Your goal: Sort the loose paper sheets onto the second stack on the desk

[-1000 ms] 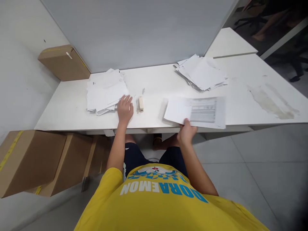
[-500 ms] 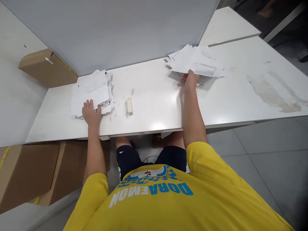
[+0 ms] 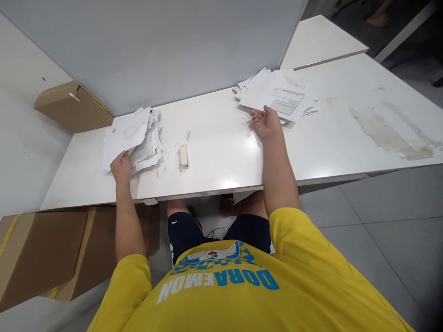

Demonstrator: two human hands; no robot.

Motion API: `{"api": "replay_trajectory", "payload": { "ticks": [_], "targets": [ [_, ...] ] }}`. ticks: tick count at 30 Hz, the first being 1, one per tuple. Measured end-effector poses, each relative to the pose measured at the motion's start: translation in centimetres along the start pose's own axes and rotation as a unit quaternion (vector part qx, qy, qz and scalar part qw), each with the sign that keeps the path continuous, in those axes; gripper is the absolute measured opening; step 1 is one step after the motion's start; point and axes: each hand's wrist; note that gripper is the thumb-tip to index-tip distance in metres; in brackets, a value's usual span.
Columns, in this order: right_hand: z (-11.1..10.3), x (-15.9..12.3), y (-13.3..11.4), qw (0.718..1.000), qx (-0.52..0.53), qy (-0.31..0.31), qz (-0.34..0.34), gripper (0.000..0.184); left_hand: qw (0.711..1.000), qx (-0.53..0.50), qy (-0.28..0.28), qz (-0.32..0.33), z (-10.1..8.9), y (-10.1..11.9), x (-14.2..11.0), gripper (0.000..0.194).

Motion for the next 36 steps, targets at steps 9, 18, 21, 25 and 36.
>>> {"api": "replay_trajectory", "payload": {
  "ticks": [9,18,21,25,36],
  "targets": [
    [-0.4,-0.1,0.0,0.998,0.040,-0.045,0.014,0.021,0.988,-0.056,0.143,-0.032,-1.8,1.3,-0.2,0.037],
    [1.2,0.7,0.7,0.998,0.015,-0.006,-0.063,0.016,0.994,0.005,0.101,0.050,0.3,1.3,-3.6,0.033],
    [1.2,0.4,0.7,0.996,-0.030,-0.016,-0.083,0.020,0.992,0.022,0.078,0.099,0.7,1.4,-5.1,0.036],
    [1.7,-1.5,0.7,0.995,-0.054,-0.018,-0.085,0.020,0.986,0.044,0.009,0.159,1.1,1.1,-6.8,0.040],
    [11.5,-16.2,6.5,0.934,-0.192,-0.266,0.141,0.044,0.921,-0.001,-0.012,0.389,3.5,6.4,-15.5,0.037]
  ]
}}
Point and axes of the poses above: each hand's wrist, its own x-axis towards the middle knuckle, its own z-axis out of the palm, y = z × x, and after that the axes turned 9 degrees about z, right-handed
